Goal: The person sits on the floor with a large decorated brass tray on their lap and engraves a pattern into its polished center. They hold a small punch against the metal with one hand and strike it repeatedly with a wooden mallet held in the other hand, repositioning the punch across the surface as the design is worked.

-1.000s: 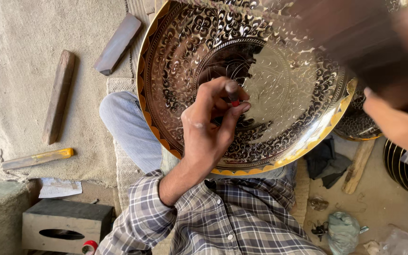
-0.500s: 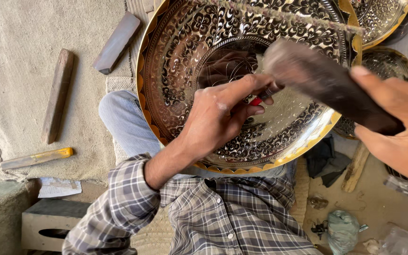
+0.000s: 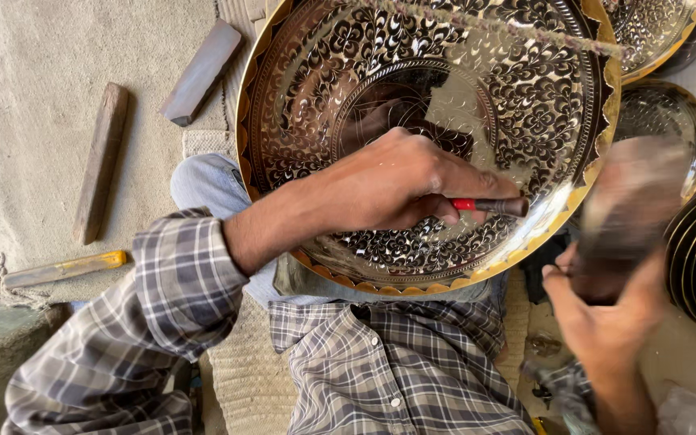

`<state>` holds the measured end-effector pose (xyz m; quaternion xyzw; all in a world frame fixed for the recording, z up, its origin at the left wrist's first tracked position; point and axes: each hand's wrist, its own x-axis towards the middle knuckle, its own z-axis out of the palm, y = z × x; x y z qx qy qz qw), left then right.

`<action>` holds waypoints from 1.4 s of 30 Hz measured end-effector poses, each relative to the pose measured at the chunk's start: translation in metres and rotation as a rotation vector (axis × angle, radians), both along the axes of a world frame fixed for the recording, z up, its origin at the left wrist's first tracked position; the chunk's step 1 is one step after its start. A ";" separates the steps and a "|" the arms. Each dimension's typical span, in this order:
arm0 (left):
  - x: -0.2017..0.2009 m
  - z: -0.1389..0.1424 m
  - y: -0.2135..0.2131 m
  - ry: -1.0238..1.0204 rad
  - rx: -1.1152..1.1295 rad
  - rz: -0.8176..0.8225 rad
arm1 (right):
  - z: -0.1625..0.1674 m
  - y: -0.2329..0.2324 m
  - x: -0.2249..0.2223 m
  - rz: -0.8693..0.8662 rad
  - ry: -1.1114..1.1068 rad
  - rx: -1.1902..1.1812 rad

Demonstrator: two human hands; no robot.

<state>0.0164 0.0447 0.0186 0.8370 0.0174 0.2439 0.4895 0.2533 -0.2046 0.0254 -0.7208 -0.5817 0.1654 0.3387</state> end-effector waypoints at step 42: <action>-0.015 0.014 0.012 0.001 0.113 0.241 | -0.003 -0.024 0.009 -0.124 0.017 0.190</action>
